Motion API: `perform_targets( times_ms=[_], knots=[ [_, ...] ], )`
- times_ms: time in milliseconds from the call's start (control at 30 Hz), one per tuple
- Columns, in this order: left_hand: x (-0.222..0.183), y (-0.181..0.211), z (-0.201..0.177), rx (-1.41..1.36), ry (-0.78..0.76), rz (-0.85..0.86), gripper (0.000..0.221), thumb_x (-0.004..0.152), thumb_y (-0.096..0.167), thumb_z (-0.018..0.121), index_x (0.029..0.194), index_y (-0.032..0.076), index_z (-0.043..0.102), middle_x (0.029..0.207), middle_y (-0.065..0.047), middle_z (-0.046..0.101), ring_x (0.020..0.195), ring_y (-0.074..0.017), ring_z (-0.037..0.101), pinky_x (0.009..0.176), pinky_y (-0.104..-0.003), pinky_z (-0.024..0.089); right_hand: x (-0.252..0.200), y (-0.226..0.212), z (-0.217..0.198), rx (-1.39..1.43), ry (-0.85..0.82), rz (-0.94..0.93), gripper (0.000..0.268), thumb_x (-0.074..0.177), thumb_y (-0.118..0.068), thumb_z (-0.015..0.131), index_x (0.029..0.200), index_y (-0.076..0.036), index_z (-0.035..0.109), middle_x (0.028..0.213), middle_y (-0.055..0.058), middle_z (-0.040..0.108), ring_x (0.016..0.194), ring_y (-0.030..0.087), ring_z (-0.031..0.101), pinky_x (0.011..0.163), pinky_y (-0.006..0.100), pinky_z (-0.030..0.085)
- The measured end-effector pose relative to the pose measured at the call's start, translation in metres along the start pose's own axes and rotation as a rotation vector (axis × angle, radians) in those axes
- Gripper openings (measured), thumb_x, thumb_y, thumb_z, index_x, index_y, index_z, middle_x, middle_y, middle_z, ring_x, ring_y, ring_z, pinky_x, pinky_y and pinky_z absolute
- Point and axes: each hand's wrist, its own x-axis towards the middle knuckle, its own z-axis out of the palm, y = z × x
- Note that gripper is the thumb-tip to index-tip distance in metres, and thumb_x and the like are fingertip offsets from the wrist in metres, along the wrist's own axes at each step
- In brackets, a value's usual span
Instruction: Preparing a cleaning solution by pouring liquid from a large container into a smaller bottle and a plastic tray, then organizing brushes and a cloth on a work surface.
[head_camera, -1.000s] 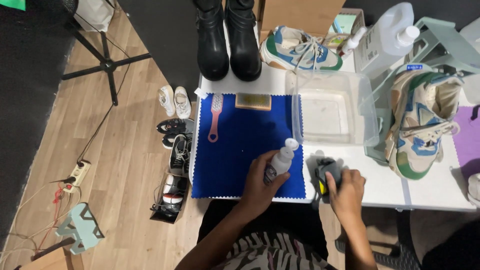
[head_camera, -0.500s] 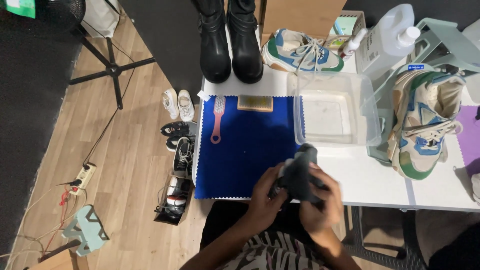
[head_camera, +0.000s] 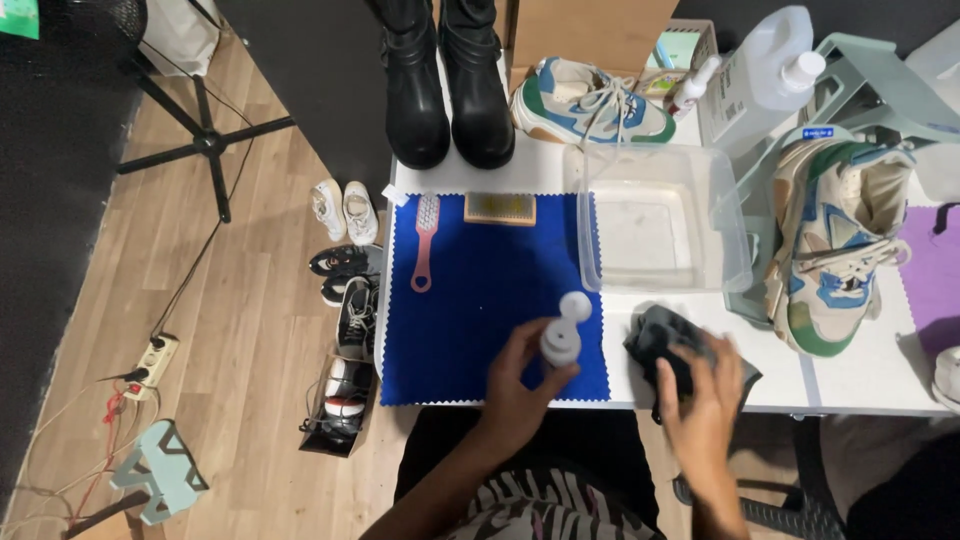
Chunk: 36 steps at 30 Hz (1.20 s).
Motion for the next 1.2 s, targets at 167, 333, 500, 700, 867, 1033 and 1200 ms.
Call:
perform_targets(
  times_ms=[167,333,500,700,867,1033,1200],
  knots=[
    [-0.007,-0.004,0.031,-0.034,0.022,0.165,0.043,0.083,0.001,0.079,0.120,0.006,0.059,0.121,-0.010,0.055,0.112,-0.0221,0.061,0.094,-0.030,0.050,-0.002,-0.067,0.002,1.309,-0.285,0.787,0.067,0.090,-0.042,0.051,0.150,-0.012,0.048,0.138,0.020,0.063,0.090,0.025,0.063,0.095,0.039,0.049],
    [-0.015,-0.008,0.045,0.135,0.004,0.269,0.047,0.082,0.012,0.084,0.118,0.011,0.053,0.120,-0.010,0.064,0.137,-0.0367,0.057,0.123,-0.060,0.018,-0.029,-0.033,0.035,1.954,-0.441,1.415,0.054,0.097,-0.064,0.060,0.116,-0.015,0.067,0.099,0.002,0.071,0.088,0.017,0.065,0.075,0.030,0.047],
    [-0.016,0.003,0.029,0.077,-0.161,0.194,0.077,0.088,0.023,0.080,0.148,0.005,0.035,0.156,-0.016,0.041,0.154,-0.0349,0.032,0.125,-0.055,0.024,0.002,-0.033,0.026,1.922,-0.085,1.135,0.052,0.093,-0.057,0.067,0.124,-0.015,0.064,0.094,0.006,0.069,0.073,0.014,0.064,0.054,0.021,0.049],
    [-0.035,-0.029,-0.045,0.070,-0.573,-0.248,0.043,0.095,0.021,0.070,0.135,0.010,0.058,0.131,-0.008,0.065,0.119,-0.0201,0.063,0.100,-0.034,0.051,0.070,-0.010,-0.041,1.695,0.458,0.761,0.026,0.092,-0.028,0.072,0.110,-0.011,0.064,0.106,0.009,0.073,0.079,0.017,0.068,0.049,0.021,0.053],
    [-0.092,-0.167,-0.102,0.367,-0.474,-0.728,0.032,0.092,0.037,0.073,0.120,0.022,0.072,0.099,0.004,0.078,0.085,-0.0049,0.071,0.078,-0.022,0.055,0.123,0.026,-0.067,1.196,0.645,0.558,0.046,0.103,-0.020,0.076,0.140,-0.021,0.048,0.114,0.005,0.083,0.097,0.016,0.080,0.066,0.028,0.059],
    [-0.091,-0.212,-0.124,0.071,-0.101,-0.999,0.047,0.103,0.032,0.041,0.107,0.003,0.079,0.076,-0.017,0.078,0.043,-0.0204,0.064,0.038,-0.022,0.044,0.176,0.030,-0.044,0.872,0.334,0.249,0.037,0.114,-0.036,0.067,0.137,-0.016,0.045,0.132,0.014,0.075,0.104,0.017,0.075,0.061,0.021,0.050],
    [-0.089,-0.205,-0.114,0.088,-0.059,-0.904,0.052,0.108,0.034,0.037,0.107,0.001,0.077,0.078,-0.018,0.079,0.043,-0.0208,0.063,0.042,-0.024,0.049,0.228,0.016,-0.011,0.732,0.142,0.107,0.024,0.108,-0.011,0.076,0.122,0.001,0.060,0.116,0.014,0.073,0.078,0.016,0.067,0.053,0.025,0.053]
  ],
)
